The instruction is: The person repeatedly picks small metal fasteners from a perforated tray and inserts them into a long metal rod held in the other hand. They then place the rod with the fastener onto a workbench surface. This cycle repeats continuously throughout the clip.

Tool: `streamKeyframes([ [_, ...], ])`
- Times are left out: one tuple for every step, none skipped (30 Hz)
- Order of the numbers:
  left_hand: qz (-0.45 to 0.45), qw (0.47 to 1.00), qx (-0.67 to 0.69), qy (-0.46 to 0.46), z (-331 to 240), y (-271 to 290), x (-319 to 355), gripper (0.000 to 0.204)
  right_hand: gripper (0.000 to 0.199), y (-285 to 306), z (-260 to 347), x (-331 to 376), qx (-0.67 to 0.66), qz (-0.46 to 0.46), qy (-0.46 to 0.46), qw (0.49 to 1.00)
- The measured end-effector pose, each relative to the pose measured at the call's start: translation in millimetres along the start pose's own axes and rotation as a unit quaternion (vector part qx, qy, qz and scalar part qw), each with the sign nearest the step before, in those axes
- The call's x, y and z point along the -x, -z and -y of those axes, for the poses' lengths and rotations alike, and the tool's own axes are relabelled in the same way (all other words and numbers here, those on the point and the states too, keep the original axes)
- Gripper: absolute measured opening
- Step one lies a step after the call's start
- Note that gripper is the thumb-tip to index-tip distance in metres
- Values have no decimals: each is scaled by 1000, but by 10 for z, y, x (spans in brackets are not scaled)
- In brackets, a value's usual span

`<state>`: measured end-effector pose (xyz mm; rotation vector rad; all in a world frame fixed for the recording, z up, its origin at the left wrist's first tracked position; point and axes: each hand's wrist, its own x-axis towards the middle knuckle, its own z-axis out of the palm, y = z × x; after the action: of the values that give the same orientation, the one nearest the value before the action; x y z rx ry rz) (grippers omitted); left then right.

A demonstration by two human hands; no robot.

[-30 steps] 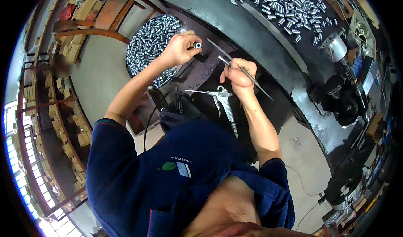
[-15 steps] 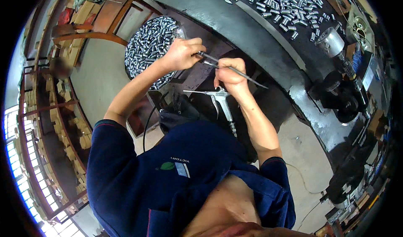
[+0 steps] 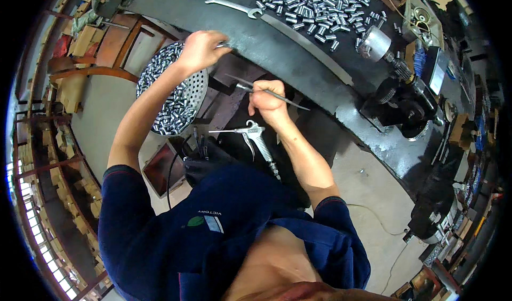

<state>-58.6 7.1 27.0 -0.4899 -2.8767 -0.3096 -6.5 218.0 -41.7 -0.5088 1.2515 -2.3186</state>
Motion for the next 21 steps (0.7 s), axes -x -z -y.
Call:
streamKeyframes([
  [1, 1000, -6, -30, -85, -51, -146, 26, 22, -11, -26, -3, 31, -1, -9, 999],
  [-10, 998, -5, -61, -205, -114, -302, 26, 22, -7, -56, -3, 56, -5, -14, 998],
  [-21, 995, -1, -95, -357, -204, -491, 26, 22, 22, -74, 5, 84, -13, -19, 996],
  [-2, 997, 11, -77, -499, -244, -677, 23, 23, 27, -79, 9, 72, -18, -26, 997],
  [16, 998, 23, -58, -617, -269, -855, 21, 24, 20, -86, -2, 69, -18, -4, 997],
  [3, 998, 42, -53, -698, -311, -1031, 22, 25, 30, -95, -12, 68, -23, -1, 997],
  [-9, 997, 58, -44, -735, -319, -1181, 24, 25, 27, -104, -24, 64, -25, 2, 998],
  [-38, 996, 61, -55, -745, -315, -1317, 28, 25, 25, -98, -36, 70, -22, 7, 997],
  [-60, 994, 65, -69, -756, -323, -1422, 32, 25, 34, -108, -36, 70, -28, 5, 997],
  [-90, 989, 94, -65, -741, -323, -1487, 37, 25, 40, -114, -40, 70, -33, 3, 997],
  [-138, 980, 116, -83, -677, -297, -1517, 36, 25, 42, -112, -49, 70, -34, 0, 997],
  [-125, 984, 114, -64, -639, -229, -1488, 35, 25, 19, -58, -46, 76, -52, -25, 995],
  [-109, 987, 110, -45, -596, -125, -1427, 35, 25, 30, -81, -38, 78, -54, -17, 995],
  [-86, 989, 123, 1, -549, -49, -1312, 32, 23, 43, -79, -33, 82, -58, -20, 995],
  [-106, 988, 109, -13, -438, 2, -1128, 27, 21, 26, -76, -23, 83, -57, -26, 995],
  [-107, 987, 119, -20, -271, 39, -909, 26, 20, -22, -47, -11, 119, -57, -22, 991],
  [-108, 985, 130, -26, -122, 71, -688, 25, 17, -1, -81, -3, 119, -43, -5, 992],
  [-79, 989, 120, 32, -8, 131, -445, 24, 15, -11, -27, 5, 160, -34, 11, 986],
  [-11, 974, 179, 139, 122, 207, -190, 26, 15, -18, -40, 3, 148, -40, 0, 988],
  [-17, 958, 231, 168, 372, 140, 82, 27, 18, -13, -95, 8, 150, -42, 9, 988],
  [-27, 939, 283, 196, 671, 21, 402, 29, 21, -84, -38, 10, 117, -45, -12, 992],
])
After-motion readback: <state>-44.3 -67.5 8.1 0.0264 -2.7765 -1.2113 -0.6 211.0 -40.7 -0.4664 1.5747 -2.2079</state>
